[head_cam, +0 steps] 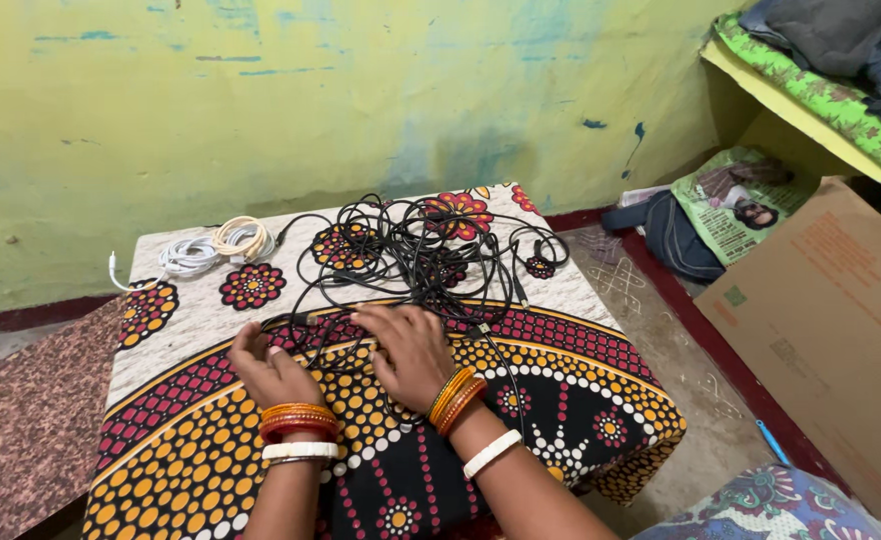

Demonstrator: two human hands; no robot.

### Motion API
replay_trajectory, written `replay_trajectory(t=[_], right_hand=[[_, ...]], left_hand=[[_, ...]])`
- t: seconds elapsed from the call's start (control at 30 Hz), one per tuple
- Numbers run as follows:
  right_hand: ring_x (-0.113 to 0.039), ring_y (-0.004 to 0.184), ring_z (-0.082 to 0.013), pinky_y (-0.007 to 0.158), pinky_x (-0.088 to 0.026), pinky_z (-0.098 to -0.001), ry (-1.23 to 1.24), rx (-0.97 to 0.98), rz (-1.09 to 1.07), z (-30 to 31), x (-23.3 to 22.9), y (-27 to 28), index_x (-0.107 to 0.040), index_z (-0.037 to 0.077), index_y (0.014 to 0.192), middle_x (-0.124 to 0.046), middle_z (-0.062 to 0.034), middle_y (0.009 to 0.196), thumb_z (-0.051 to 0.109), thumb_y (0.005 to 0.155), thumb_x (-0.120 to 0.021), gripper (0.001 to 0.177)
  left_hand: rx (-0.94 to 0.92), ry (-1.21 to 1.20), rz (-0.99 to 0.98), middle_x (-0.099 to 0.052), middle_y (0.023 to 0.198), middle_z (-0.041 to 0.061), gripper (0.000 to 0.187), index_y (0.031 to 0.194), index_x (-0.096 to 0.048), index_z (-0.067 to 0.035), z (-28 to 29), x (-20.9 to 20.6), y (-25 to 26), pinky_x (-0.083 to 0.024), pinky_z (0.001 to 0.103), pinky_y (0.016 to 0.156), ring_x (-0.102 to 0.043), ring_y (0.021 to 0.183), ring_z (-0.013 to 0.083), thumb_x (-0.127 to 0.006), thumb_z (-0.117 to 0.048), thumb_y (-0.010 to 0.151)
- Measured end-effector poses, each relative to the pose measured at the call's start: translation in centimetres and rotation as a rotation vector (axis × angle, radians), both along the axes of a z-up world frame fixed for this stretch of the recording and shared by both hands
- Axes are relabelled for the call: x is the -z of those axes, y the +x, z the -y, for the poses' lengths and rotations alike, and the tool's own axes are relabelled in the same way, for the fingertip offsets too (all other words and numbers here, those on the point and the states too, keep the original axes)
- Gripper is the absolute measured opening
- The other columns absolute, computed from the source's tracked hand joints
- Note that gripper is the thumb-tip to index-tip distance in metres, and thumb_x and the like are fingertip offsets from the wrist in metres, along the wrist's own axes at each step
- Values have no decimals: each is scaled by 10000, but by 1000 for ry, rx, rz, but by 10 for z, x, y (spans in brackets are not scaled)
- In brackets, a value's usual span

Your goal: The person untangles a cluster of black and white cables by hand on a patterned table. They separate a coiled white cable and pick through a larger knot of black cables to pull individual strands apart.

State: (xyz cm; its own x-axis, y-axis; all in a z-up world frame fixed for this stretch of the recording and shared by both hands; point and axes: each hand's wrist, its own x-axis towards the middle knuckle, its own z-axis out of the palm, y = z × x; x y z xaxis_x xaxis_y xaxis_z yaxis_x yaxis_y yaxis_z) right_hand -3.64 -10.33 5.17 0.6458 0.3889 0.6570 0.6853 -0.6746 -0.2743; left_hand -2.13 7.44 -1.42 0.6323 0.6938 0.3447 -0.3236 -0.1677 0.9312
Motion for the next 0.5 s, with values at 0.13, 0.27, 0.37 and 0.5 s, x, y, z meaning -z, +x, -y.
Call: replay_trajectory(t=[0.13, 0.27, 0.37, 0.5], right_hand=[[-539, 1134, -262, 1007, -378, -450, -105, -47, -77, -1, 0, 0, -707, 190, 1229, -682, -3, 1240, 142, 838, -662, 396], [-594, 1035, -219, 962, -413, -422, -52, -67, -184, 1, 7, 4, -769, 214, 978, -732, 24, 1001, 272, 901, -732, 104], [-608, 974, -233, 887, -444, -393, 57, -63, -207, 7, 9, 6, -760, 161, 943, -723, -7, 939, 222, 897, -715, 89], [-617, 950, -268, 870, -500, -391, 180, -81, -224, 11, 13, 9, -726, 109, 967, -719, -40, 951, 151, 938, -665, 80]], left_hand=[[73, -10, 56, -585, 1379, 169, 477, 1366, -494, 10, 0, 8, 8, -434, 379, 1143, -585, 1311, 275, -374, 121, 918], [86, 75, 18, -604, 1365, 168, 500, 1352, -515, 3, 4, 3, 8, -446, 375, 1143, -601, 1295, 267, -407, 151, 887], [133, 161, -37, -602, 1373, 178, 471, 1369, -525, -6, 12, -9, 3, -452, 392, 1114, -599, 1291, 285, -472, 115, 917], [78, 462, -162, -671, 1214, 197, 425, 1315, -570, -7, 16, -22, -1, -484, 431, 985, -637, 1122, 342, -638, -1, 896]])
